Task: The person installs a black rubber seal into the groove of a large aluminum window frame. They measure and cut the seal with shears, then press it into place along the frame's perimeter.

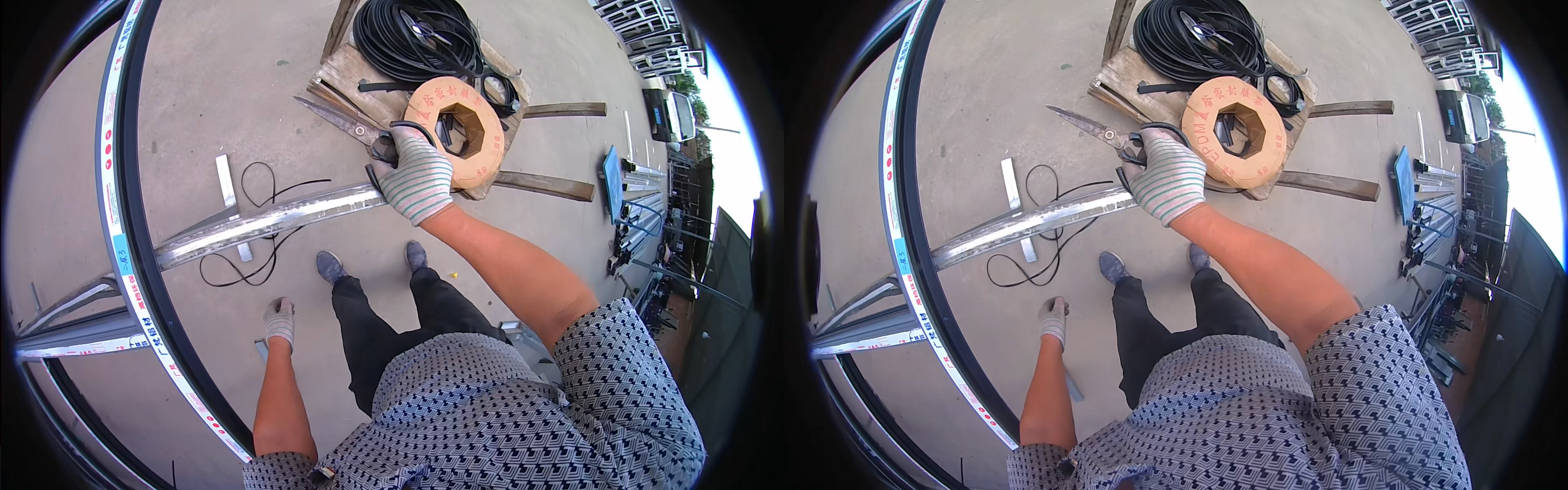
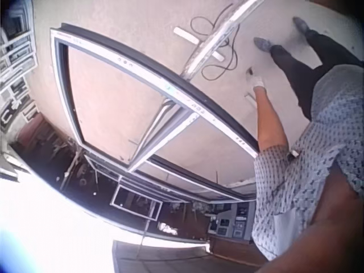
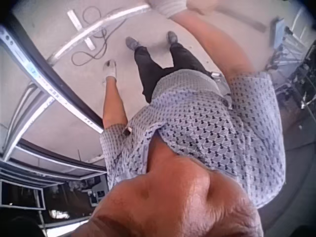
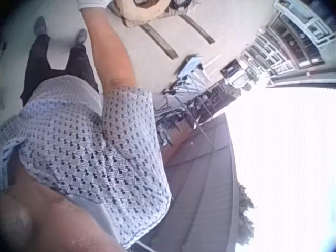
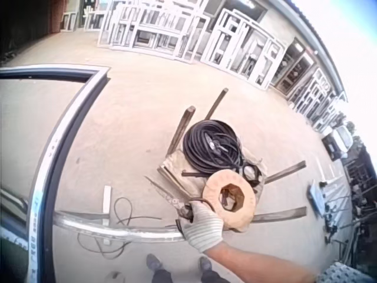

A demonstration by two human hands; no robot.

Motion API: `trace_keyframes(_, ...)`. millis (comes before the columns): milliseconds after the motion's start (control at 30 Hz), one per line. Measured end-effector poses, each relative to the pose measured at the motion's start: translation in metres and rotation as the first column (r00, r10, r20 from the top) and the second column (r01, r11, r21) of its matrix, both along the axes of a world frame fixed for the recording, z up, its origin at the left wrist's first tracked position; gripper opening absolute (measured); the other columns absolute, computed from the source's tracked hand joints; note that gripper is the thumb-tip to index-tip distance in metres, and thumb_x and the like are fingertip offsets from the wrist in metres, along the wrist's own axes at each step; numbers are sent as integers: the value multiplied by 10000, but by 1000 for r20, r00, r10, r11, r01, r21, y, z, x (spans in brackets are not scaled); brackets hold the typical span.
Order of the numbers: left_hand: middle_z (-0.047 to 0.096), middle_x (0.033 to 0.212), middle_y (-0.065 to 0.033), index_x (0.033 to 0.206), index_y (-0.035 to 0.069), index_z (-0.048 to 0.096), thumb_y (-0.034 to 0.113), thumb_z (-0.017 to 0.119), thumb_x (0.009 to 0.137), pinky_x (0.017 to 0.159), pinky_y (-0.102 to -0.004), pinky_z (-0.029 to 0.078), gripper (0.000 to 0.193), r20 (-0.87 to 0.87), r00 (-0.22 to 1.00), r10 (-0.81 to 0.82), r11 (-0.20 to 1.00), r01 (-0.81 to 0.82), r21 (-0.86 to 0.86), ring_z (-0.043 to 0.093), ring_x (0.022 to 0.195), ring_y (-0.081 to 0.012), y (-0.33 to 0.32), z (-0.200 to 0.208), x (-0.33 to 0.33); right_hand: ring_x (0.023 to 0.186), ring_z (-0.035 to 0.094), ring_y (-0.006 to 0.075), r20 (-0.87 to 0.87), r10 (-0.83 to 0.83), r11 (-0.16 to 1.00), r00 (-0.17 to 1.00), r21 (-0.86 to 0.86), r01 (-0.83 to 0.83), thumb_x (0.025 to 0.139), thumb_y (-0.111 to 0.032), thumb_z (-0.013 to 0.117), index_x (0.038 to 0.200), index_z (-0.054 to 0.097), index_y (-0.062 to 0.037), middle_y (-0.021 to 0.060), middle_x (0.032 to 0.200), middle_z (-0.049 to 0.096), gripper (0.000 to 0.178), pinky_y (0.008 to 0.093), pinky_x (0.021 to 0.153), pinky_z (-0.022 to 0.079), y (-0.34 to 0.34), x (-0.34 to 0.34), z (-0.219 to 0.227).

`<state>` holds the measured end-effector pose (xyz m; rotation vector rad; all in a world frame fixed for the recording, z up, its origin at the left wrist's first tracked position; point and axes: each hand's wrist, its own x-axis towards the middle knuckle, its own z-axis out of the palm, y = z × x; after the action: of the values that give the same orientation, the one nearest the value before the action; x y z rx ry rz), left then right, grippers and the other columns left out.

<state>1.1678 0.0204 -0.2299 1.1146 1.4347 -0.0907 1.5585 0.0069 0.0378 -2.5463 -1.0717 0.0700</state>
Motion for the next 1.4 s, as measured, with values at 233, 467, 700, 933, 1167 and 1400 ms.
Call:
trace_keyframes(233, 699, 909, -66, 1144, 5, 627, 274, 607, 958, 673, -267, 509, 328, 1, 998, 59, 998, -59, -6, 658, 769, -132, -9, 24, 63, 782, 649, 358, -206, 109, 993, 972, 65, -98, 777, -227, 719, 944, 636, -26, 173, 840, 650, 275, 430, 693, 528, -3, 9, 3)
trace_keyframes(467, 695, 913, -48, 1138, 40, 633, 273, 608, 966, 682, -251, 494, 290, -74, 985, 159, 986, -161, -34, 644, 783, -116, -69, 54, 147, 819, 671, 336, -632, 292, 931, 718, 359, -63, 794, -258, 753, 1048, 621, -9, 180, 895, 674, 379, 394, 730, 542, -32, 43, 11)
trace_keyframes(700, 706, 917, -41, 1161, 51, 625, 301, 607, 974, 690, -265, 507, 313, -138, 990, 43, 969, -75, -235, 659, 780, -119, -188, 12, 237, 834, 664, 364, -597, 130, 967, 792, 254, 33, 789, -184, 760, 1078, 600, -14, 189, 893, 666, 372, 401, 747, 536, -166, 170, -43)
trace_keyframes(933, 705, 913, -42, 1165, 51, 638, 278, 580, 996, 713, -260, 509, 289, 58, 975, -214, 960, 221, -173, 662, 800, -115, -245, -2, 376, 909, 670, 397, -504, -522, 845, 688, -413, 339, 876, -327, 654, 1061, 633, -27, 216, 950, 699, 353, 448, 775, 527, -375, 275, -159)
trace_keyframes(1167, 696, 892, -52, 1123, 11, 668, 255, 582, 986, 719, -274, 501, 293, 29, 881, -473, 879, 474, -46, 635, 784, -127, -249, -61, 451, 861, 676, 380, -523, -648, 758, 554, -514, 402, 890, -283, 645, 1038, 624, -20, 188, 907, 706, 303, 416, 769, 526, -447, 256, -245)
trace_keyframes(1400, 724, 1030, -165, 1171, 5, 670, 298, 603, 924, 880, -361, 509, 389, -161, 708, -688, 719, 695, -17, 686, 928, -275, -196, -172, 492, 725, 615, 129, -710, -621, 728, 331, -366, 580, 880, -192, 714, 1039, 619, 17, 85, 831, 685, 280, 277, 719, 509, -462, 167, -356)
